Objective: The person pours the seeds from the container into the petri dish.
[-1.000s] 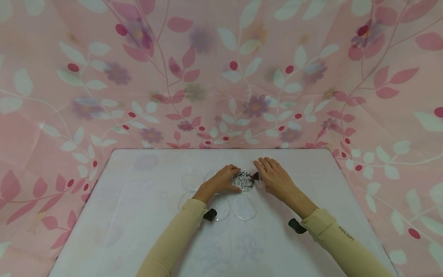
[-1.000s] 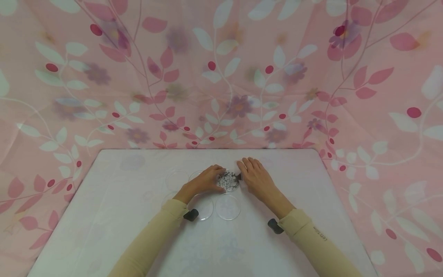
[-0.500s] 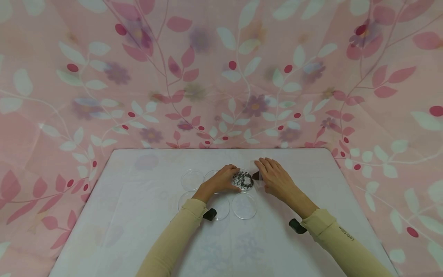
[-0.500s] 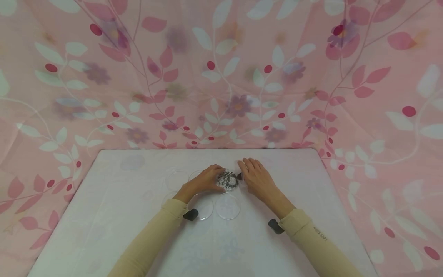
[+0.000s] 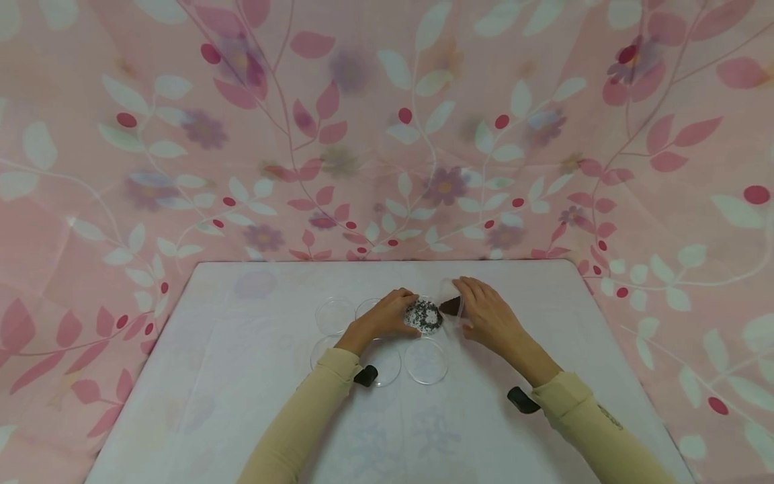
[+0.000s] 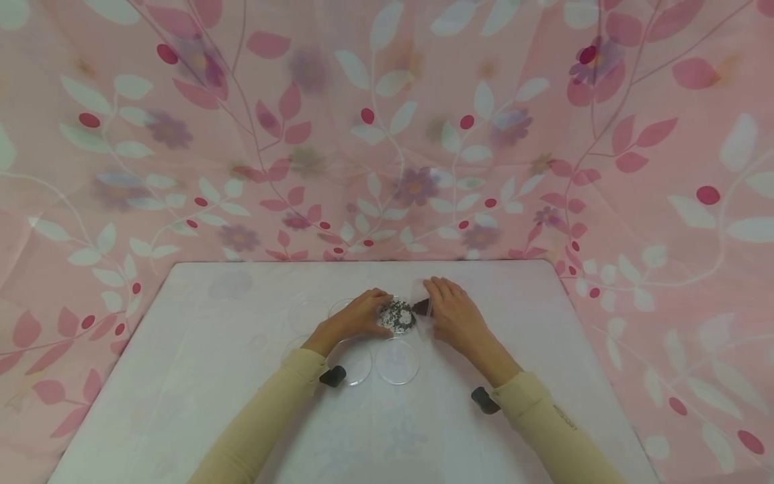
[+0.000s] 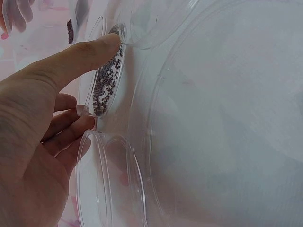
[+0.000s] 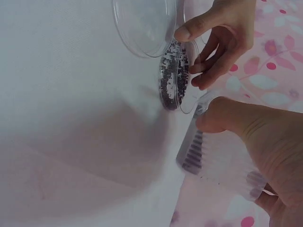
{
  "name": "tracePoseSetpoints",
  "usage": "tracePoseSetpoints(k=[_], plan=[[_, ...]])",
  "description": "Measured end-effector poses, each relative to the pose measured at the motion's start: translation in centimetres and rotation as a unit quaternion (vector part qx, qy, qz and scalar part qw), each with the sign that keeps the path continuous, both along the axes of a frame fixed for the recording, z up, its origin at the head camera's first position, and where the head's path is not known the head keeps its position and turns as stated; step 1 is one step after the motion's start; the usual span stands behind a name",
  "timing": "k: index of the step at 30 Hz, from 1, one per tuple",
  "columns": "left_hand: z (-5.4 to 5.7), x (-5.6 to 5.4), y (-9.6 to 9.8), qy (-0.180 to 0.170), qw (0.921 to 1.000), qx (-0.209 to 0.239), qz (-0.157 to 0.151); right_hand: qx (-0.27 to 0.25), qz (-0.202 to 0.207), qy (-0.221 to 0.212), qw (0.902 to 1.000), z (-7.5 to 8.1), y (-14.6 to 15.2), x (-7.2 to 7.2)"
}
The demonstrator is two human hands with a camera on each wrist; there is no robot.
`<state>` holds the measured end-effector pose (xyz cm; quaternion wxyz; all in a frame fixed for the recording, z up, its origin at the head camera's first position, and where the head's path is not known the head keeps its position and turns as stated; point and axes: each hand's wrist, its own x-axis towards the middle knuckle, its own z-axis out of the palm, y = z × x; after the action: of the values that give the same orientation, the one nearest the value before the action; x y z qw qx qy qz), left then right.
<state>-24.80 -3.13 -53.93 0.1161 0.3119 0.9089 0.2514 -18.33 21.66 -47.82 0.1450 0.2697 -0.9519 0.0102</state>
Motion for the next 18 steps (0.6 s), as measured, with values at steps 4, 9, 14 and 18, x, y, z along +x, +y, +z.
tracePoseSetpoints(k=[4, 9, 14, 18], plan=[[0.0, 0.0, 0.0, -0.003, 1.0000, -0.002, 0.001, -0.069, 0.008, 0.004, 0.9976, -0.5, 0.8, 0.0], [-0.1, -0.1, 0.0, 0.001, 1.0000, -0.003, 0.001, -0.166, 0.006, -0.008, 0.9861, -1.0, 1.6, 0.3], [-0.2, -0.2, 0.0, 0.003, 1.0000, -0.003, 0.000, -0.246, -0.014, -0.027, 0.9687, -1.9, 2.2, 0.7], [-0.3, -0.2, 0.0, 0.007, 1.0000, -0.001, -0.003, -0.301, -0.031, -0.019, 0.9529, -3.2, 2.8, 1.0]])
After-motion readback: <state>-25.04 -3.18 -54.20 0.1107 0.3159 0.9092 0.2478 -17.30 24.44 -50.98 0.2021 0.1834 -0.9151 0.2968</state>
